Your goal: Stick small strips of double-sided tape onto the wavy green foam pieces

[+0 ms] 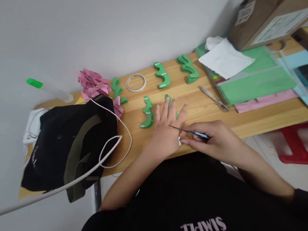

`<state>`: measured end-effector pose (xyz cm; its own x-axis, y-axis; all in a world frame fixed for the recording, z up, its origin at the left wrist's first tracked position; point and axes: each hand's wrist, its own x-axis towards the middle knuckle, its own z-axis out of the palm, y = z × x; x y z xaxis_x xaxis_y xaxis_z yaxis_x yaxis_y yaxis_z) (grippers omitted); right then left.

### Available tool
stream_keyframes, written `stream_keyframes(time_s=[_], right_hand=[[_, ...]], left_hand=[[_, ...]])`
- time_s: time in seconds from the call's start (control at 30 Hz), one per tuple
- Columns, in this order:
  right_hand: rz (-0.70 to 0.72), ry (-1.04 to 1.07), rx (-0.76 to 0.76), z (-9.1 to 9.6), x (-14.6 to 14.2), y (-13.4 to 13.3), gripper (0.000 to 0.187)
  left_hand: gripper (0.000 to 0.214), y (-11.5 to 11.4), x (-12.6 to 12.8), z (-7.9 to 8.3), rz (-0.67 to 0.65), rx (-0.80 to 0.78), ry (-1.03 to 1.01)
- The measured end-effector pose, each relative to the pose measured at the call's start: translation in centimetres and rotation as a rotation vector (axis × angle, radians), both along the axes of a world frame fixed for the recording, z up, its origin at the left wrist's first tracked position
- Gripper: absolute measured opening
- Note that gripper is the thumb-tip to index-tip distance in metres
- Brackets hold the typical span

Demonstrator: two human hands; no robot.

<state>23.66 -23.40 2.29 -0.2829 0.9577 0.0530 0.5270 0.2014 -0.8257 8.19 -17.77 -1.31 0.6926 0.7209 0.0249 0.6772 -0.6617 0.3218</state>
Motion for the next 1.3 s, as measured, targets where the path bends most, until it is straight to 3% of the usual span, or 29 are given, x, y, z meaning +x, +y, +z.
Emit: stream_keyframes(time_s=[0.27,0.4,0.53,0.63,0.73,0.8,0.87,1.07,1.3], right_hand=[[0.090,-0.051,-0.062,0.3,0.2,0.6,0.010],[0.111,0.005,-0.109,0.3,0.4,0.2,0.013],[0.126,0.159,-0.269,0.0,1.2,-0.6,0.015],[-0.033,0.319,-0.393,-1.1,1.7,-1.1,0.022],[-0.388,0.532,-0.483,-2.9,1.5,-1.1,0.030],[-0.626,0.691,-0.546,-4.1,1.0,-0.7,0.035],[-0.779,0.801,-0.581,-5.1,0.3,-0.1,0.039],[-0.885,0.854,-0.604,-6.2,-1.0,1.5,0.042],[-0.911,0.878,-0.695,-6.9,-1.6,2.5,0.046]], left_hand=[[0.074,-0.5,0.0,-0.7,-0.050,0.048,0.000],[0.068,-0.6,0.1,0.0,-0.037,-0.062,0.061],[0.054,-0.6,0.0,1.0,0.030,-0.115,0.034],[0.038,-1.2,-0.9,0.2,-0.017,-0.007,-0.070],[0.032,-2.3,-2.4,-2.2,-0.194,0.140,-0.127],[0.032,-3.0,-3.5,-4.1,-0.265,0.274,-0.097],[0.038,-3.4,-4.1,-5.5,-0.292,0.310,-0.051],[0.057,-2.9,-4.2,-6.2,-0.334,0.190,-0.035],[0.058,-3.0,-3.9,-6.5,-0.294,0.245,-0.080]])
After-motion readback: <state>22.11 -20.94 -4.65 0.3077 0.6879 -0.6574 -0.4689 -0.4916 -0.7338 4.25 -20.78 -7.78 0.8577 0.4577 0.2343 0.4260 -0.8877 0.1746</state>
